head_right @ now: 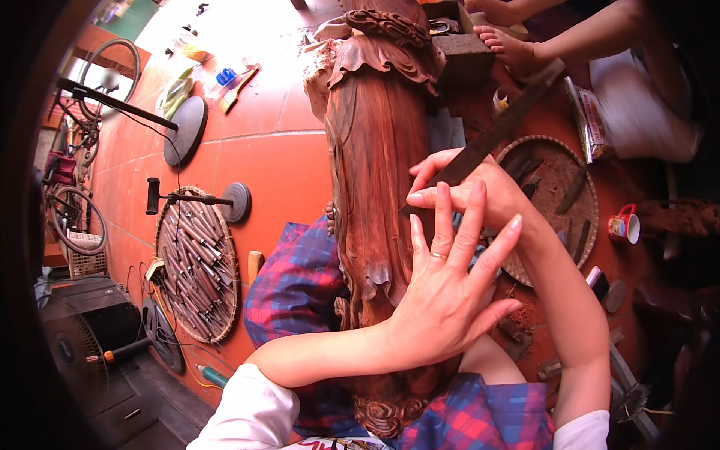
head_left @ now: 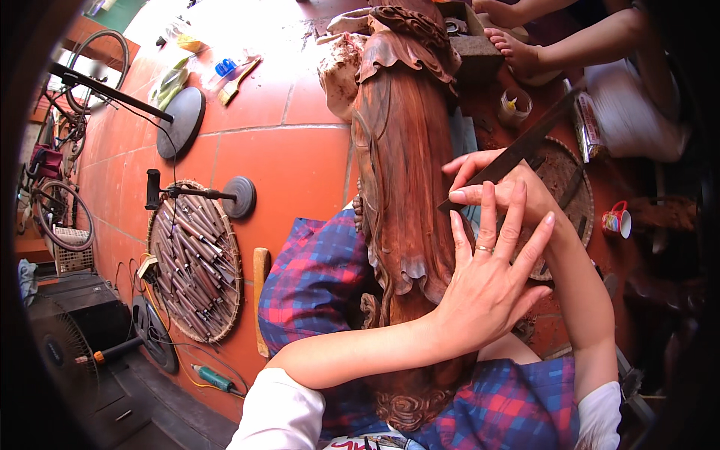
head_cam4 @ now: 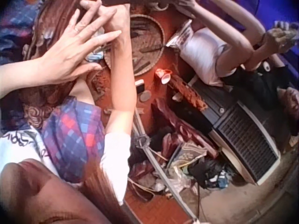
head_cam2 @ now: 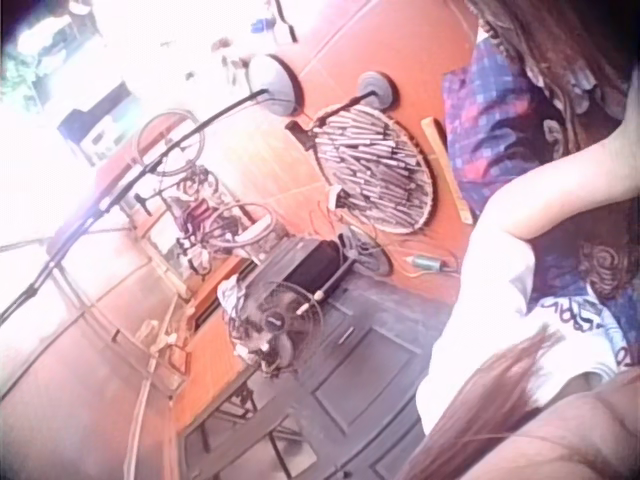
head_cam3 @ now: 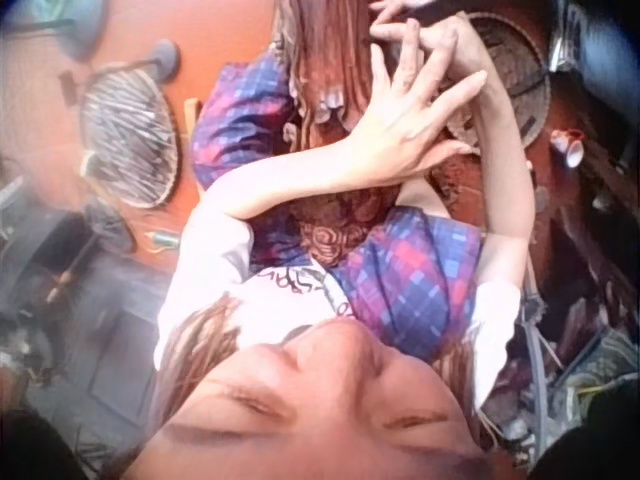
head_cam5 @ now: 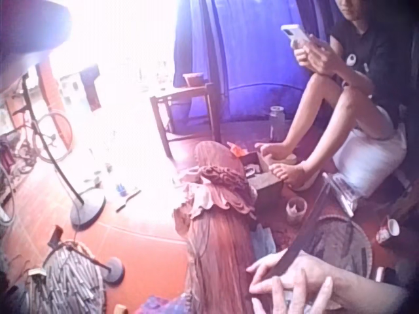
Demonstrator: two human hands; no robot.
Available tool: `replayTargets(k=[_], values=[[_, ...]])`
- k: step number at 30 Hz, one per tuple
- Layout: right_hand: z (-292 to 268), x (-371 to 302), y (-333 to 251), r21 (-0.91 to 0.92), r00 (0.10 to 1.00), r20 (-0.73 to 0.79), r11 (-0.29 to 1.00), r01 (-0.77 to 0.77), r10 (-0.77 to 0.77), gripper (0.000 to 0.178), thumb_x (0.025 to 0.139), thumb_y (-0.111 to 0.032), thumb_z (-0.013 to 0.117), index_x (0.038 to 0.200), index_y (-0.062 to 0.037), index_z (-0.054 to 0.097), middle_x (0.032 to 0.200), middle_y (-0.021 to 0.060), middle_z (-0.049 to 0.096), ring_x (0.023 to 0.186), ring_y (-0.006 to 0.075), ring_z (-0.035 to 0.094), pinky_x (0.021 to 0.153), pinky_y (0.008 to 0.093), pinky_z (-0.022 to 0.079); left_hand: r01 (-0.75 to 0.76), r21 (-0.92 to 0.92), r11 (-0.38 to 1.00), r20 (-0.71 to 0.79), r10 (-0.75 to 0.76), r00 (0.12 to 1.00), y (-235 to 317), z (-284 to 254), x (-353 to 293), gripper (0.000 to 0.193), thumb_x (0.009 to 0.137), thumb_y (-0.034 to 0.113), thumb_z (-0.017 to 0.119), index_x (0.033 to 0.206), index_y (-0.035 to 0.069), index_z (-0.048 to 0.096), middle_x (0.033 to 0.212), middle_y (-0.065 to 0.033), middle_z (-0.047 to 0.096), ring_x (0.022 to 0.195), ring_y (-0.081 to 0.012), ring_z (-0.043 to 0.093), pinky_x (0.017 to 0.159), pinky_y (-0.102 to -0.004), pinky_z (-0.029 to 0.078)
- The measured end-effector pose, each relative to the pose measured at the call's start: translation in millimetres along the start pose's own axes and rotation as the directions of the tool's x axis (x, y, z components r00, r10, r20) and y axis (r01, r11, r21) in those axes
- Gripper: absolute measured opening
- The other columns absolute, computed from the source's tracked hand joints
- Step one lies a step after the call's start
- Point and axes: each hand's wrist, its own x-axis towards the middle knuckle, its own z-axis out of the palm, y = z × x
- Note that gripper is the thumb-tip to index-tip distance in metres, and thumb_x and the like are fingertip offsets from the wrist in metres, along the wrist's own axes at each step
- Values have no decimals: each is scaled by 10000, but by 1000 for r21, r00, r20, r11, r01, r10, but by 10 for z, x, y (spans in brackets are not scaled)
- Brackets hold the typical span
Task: The person is carving a large wooden sculpture of a figure, using various chisels and a mallet to shape the details. They are sitting on the floor with the sculpture between their legs, carefully removing wood to refine the features of the figure's clothing and hair.
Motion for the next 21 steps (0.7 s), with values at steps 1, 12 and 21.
replayTargets(k=[1, 12, 21], values=[[-5, -11, -49, -29, 1000, -10, 999, -17, 17, 178, 746, -182, 731, 811, -22, 685, 884, 120, 672, 1123, 248, 569, 930, 396, 446, -7, -10, 1000, -14, 7, 1000, -20, 4, 14, 760, 813, 354, 663, 1450, 127, 314, 1519, -283, 25, 1374, -536, -44, 1004, -719, 105], [96, 136, 239, 121, 985, 71, 982, 146, -155, 141, 742, -143, 766, 767, -19, 703, 779, 55, 668, 1278, 340, 442, 1076, 501, 303, 22, -84, 996, -78, -28, 997, -172, 35, 67, 747, 827, 258, 655, 1443, 57, 285, 1531, -253, 24, 1384, -510, -75, 1031, -696, 62], [125, 150, 204, 184, 999, -38, 982, 44, -38, 130, 737, -114, 769, 730, -18, 681, 776, 65, 675, 1228, 316, 504, 1081, 448, 309, 3, -30, 1000, -85, -6, 996, -242, -26, 136, 726, 829, 245, 649, 1433, 48, 298, 1534, -225, 90, 1403, -471, -8, 1053, -654, 120]])
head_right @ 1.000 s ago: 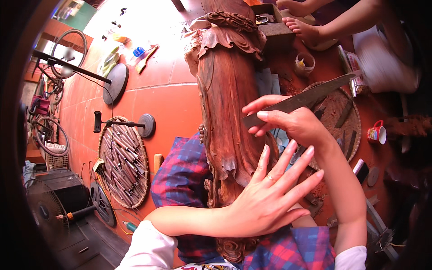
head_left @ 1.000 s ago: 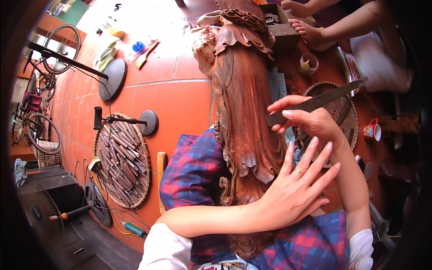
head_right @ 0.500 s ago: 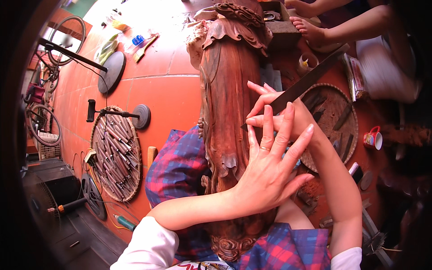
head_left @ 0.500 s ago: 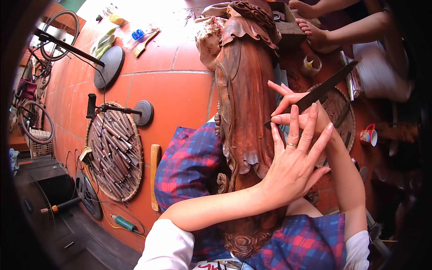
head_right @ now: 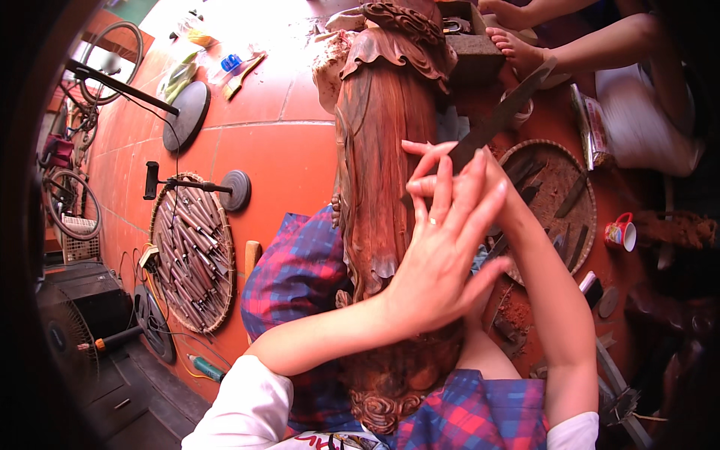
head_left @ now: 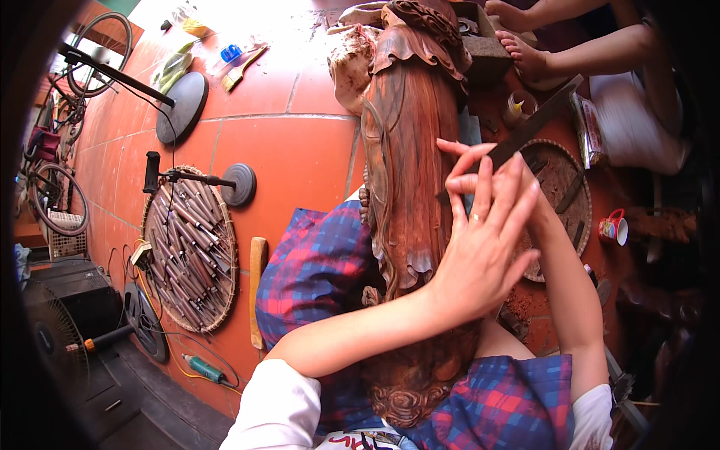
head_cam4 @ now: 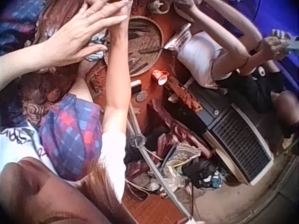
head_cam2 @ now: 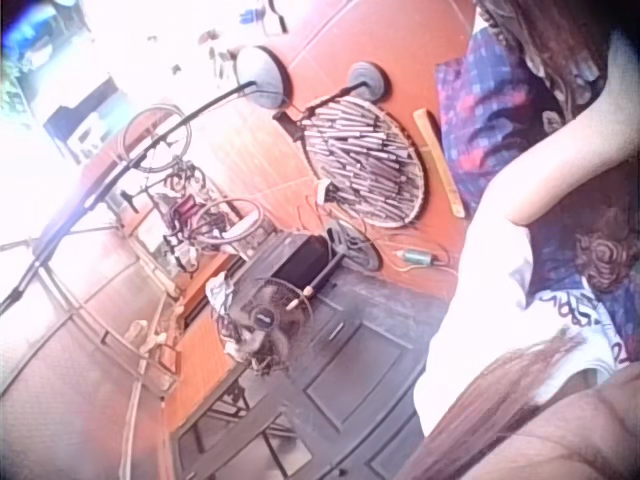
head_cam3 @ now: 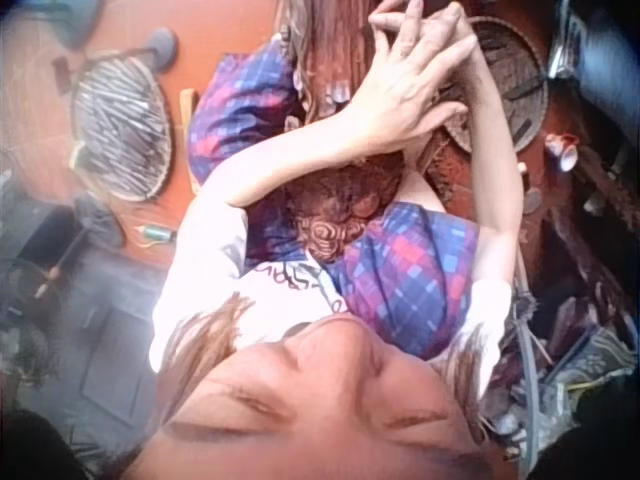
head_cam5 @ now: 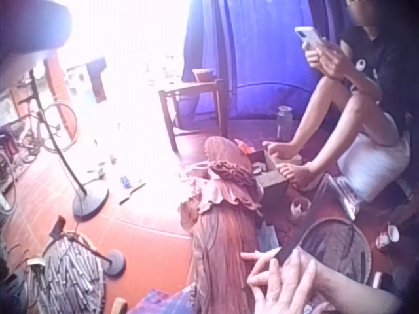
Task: The person is carving a large wooden sculpture of a figure, using various chisels and a mallet to shape the details. They are sitting on the floor with the sculpture between their legs, carefully removing wood to refine the features of the figure's clothing and hair.
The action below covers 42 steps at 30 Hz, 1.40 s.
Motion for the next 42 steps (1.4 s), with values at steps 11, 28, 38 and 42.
replayTargets(k=[11, 28, 38, 42], values=[[1, 16, 68, -52, 988, 70, 988, 144, -140, 133, 729, -92, 768, 731, -4, 668, 785, 51, 670, 1211, 296, 522, 1091, 453, 307, 3, -43, 999, -76, -6, 997, -77, -17, 41, 755, 807, 252, 687, 1413, 8, 309, 1501, -317, 37, 1394, -494, 28, 1078, -603, 145], [-71, 41, 169, 23, 987, 39, 988, 152, -153, 115, 729, -83, 766, 723, -14, 674, 783, 54, 673, 1160, 282, 562, 1065, 426, 344, -13, -42, 999, -1, 13, 1000, -13, 21, 15, 758, 808, 275, 688, 1422, 41, 310, 1490, -336, 30, 1384, -512, 35, 1077, -617, 124], [-88, -45, 21, -129, 950, 248, 966, 226, -189, 127, 756, -87, 740, 724, 3, 656, 833, 82, 677, 1262, 283, 474, 1120, 435, 266, -54, -27, 998, 37, 55, 998, 93, 31, -125, 789, 793, 363, 700, 1411, 42, 329, 1501, -316, 35, 1392, -496, 42, 1093, -587, 133], [-72, -25, 25, 110, 997, 35, 992, 68, -72, 122, 742, -75, 757, 735, -2, 660, 814, 79, 670, 1261, 289, 471, 1079, 435, 323, -90, -94, 991, -16, 89, 996, -203, 7, 143, 822, 784, 427, 697, 1418, 56, 328, 1474, -367, 1, 1368, -547, 9, 1073, -623, 127]])
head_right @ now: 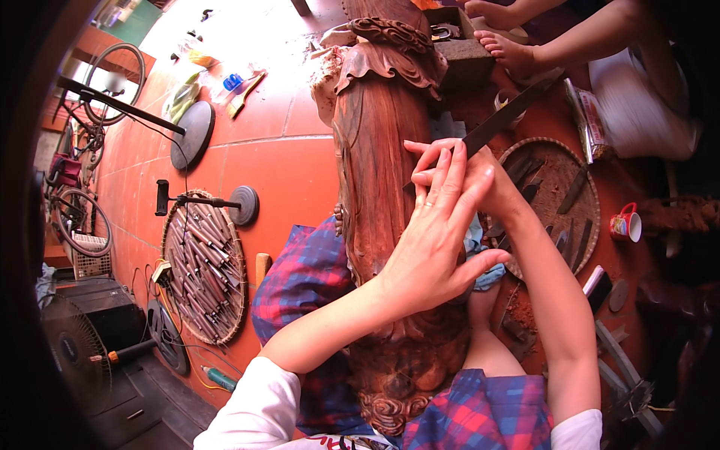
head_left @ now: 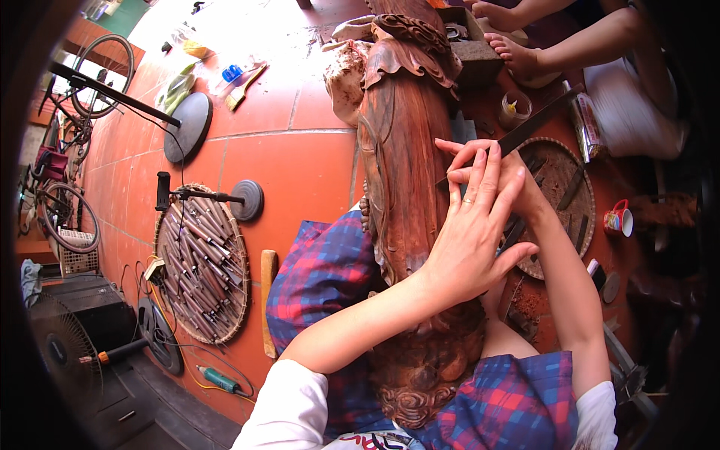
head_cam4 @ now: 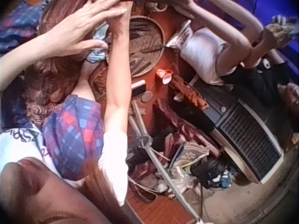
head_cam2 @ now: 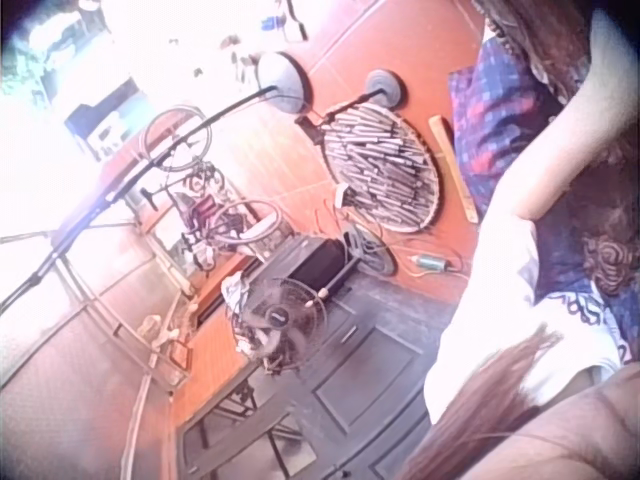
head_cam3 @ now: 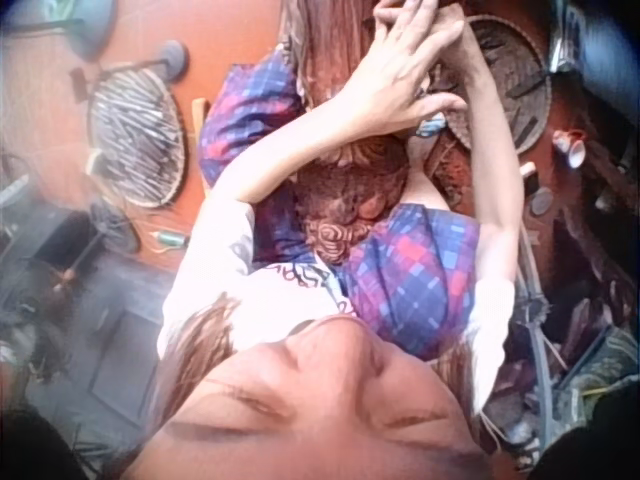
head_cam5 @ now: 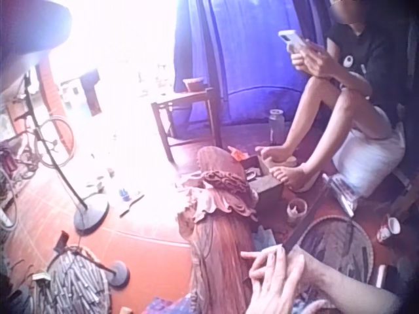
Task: The person is carving a large wooden sculpture of a figure, using various chisels and a mallet to shape the details. They are sitting on the floor with the sculpture between their legs, carefully removing wood to refine the features of the figure's clothing and hair.
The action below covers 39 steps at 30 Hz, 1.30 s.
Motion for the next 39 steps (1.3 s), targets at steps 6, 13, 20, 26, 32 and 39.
replayTargets(k=[6, 13, 20, 26, 32, 39], values=[[34, 9, 2, -138, 996, 86, 990, 41, -30, 127, 742, -93, 756, 744, -4, 667, 747, 62, 649, 1157, 262, 554, 1056, 464, 369, 54, 38, 998, 21, -55, 998, 281, -17, -170, 856, 782, 432, 694, 1426, 32, 297, 1471, -371, -9, 1371, -541, -14, 1078, -618, 112], [105, -48, -104, -308, 979, 180, 940, 145, -92, 141, 725, -84, 766, 725, 0, 652, 737, 63, 653, 1190, 266, 534, 1085, 476, 321, 76, 17, 997, 10, -76, 997, 386, 25, -294, 861, 779, 405, 704, 1435, 41, 281, 1473, -368, -32, 1364, -554, -37, 1066, -635, 120], [52, 34, -6, -152, 997, 30, 986, 68, -64, 132, 743, -79, 751, 747, 7, 651, 702, 47, 631, 1055, 261, 619, 1065, 445, 361, 50, -10, 999, 1, -50, 999, 260, -31, -151, 847, 791, 415, 693, 1435, 45, 287, 1479, -358, -27, 1377, -525, -46, 1085, -611, 103], [-3, 102, -185, 106, 840, -536, 980, 170, -87, 114, 846, -81, 673, 927, -7, 645, 927, 87, 676, 970, 180, 634, 900, 298, 475, -24, 5, 1000, 11, 24, 1000, 24, -251, -15, 837, 807, 323, 693, 1448, 25, 246, 1502, -311, 74, 1400, -466, 69, 1110, -539, 153], [-119, -167, -464, 120, 720, -687, 962, 244, -96, 329, 971, -284, 512, 1138, -10, 586, 990, 97, 659, 892, 150, 652, 792, 280, 530, 35, 519, 854, 182, -151, 972, -240, -525, -83, 772, 827, 434, 625, 1361, -60, 366, 1471, -295, 207, 1383, -451, 162, 1113, -546, 159], [-528, -811, -184, 297, 805, -564, 955, -8, 183, 302, 969, -299, 495, 864, -25, 567, 941, 141, 673, 570, 125, 625, 529, 246, 524, 201, -328, 923, 222, -131, 966, -183, -1156, 31, 402, 860, 137, 644, 1209, -46, 566, 1171, -145, 633, 1107, -200, 584, 954, -347, 436]])
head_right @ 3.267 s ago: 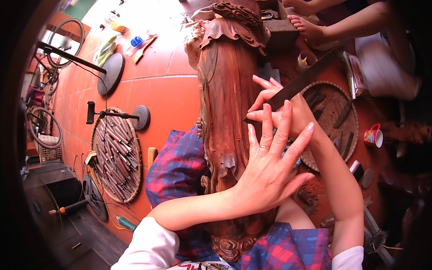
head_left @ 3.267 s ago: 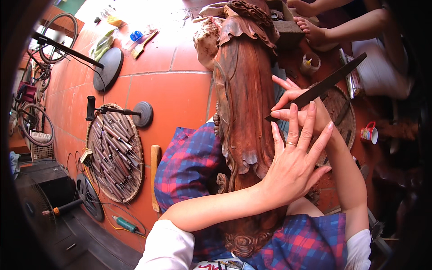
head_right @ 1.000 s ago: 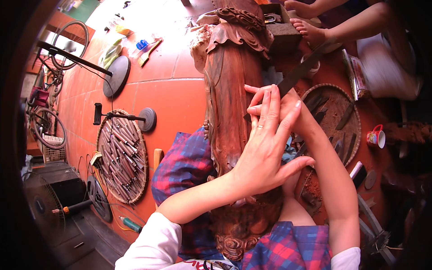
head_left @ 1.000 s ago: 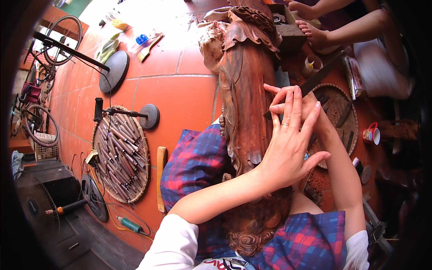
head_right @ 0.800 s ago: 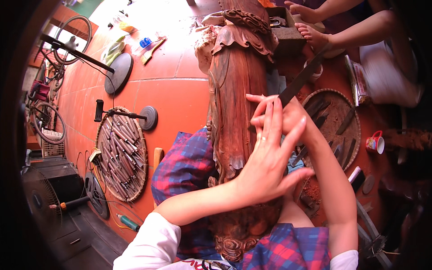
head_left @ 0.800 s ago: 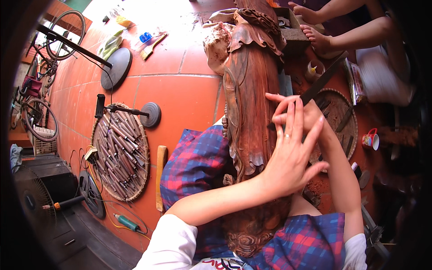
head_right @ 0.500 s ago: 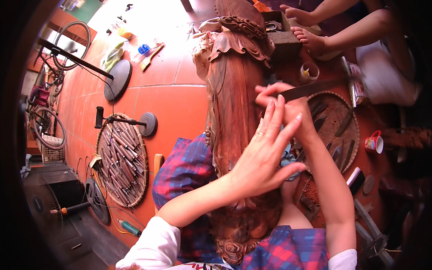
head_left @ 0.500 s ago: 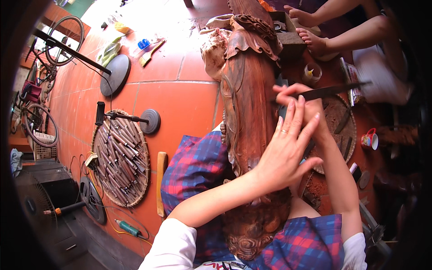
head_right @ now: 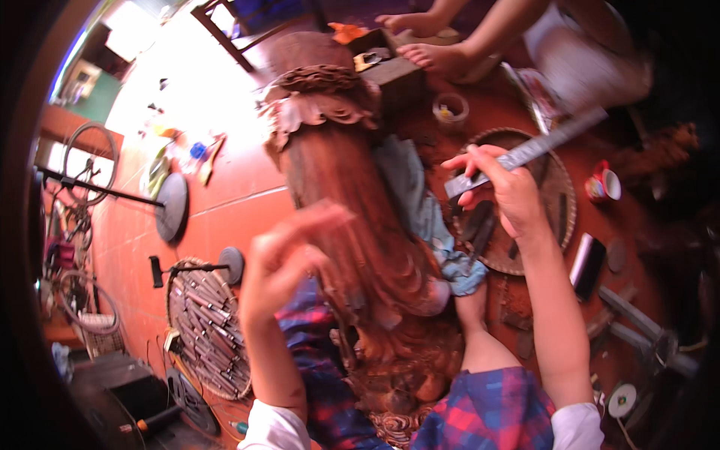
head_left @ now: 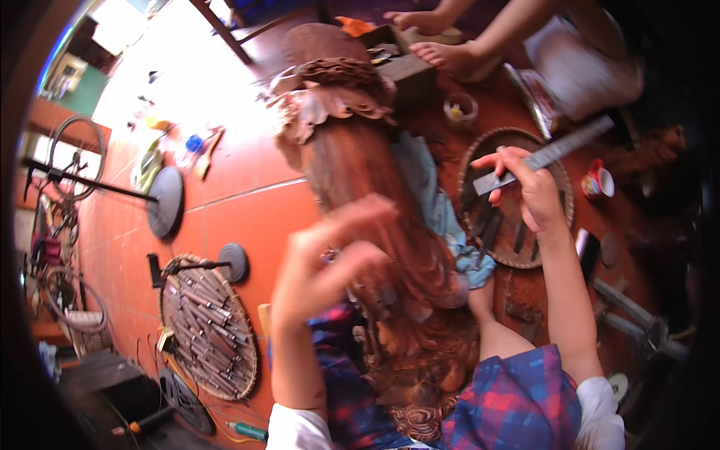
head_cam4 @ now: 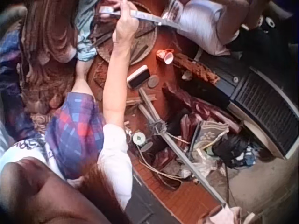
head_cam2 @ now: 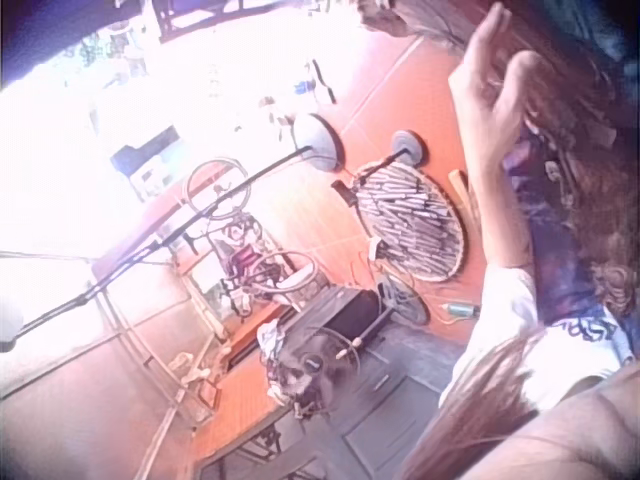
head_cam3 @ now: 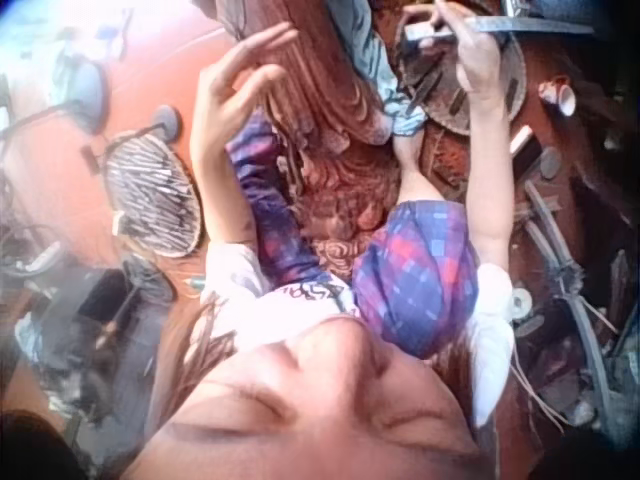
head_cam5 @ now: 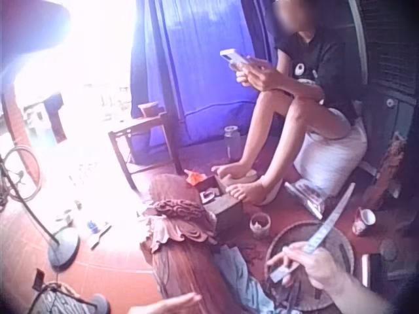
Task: The person is carving a large wooden sculpture of a figure, using various chisels and a mallet to shape the details. They are sitting on the floor with the sculpture between their legs, carefully removing wood to refine the features of the figure's clothing and hair.
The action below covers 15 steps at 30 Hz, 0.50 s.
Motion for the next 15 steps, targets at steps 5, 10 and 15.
replayTargets(k=[5, 10, 15], values=[[-634, -258, 151, -402, 931, -247, 845, -352, 269, 226, 873, -178, 611, 879, 19, 499, 762, 150, 626, 493, 150, 604, 419, 261, 511, 461, 745, 482, -527, 2, 850, -841, -653, -457, 380, 860, 221, 647, 1163, 1, 586, 1192, -231, 584, 1124, -372, 551, 951, -414, 426], [-1158, -636, 793, -450, 788, -399, 649, -613, 468, 352, 811, -85, 666, 993, 118, 443, 716, 169, 593, 519, 215, 645, 386, 297, 530, 640, 687, 344, -414, -538, 734, -975, -521, -587, 527, 811, 398, 668, 1196, 47, 587, 994, -230, 656, 990, -363, 627, 863, -427, 485], [-1107, -669, 1267, -455, 793, -395, 651, -608, 465, 384, 822, -159, 700, 977, 101, 464, 630, 125, 586, 471, 183, 618, 355, 281, 492, 571, 713, 407, -254, -610, 751, -1274, -530, -519, 602, 773, 427, 702, 1191, 10, 585, 1058, -237, 636, 1031, -378, 595, 900, -432, 467]])
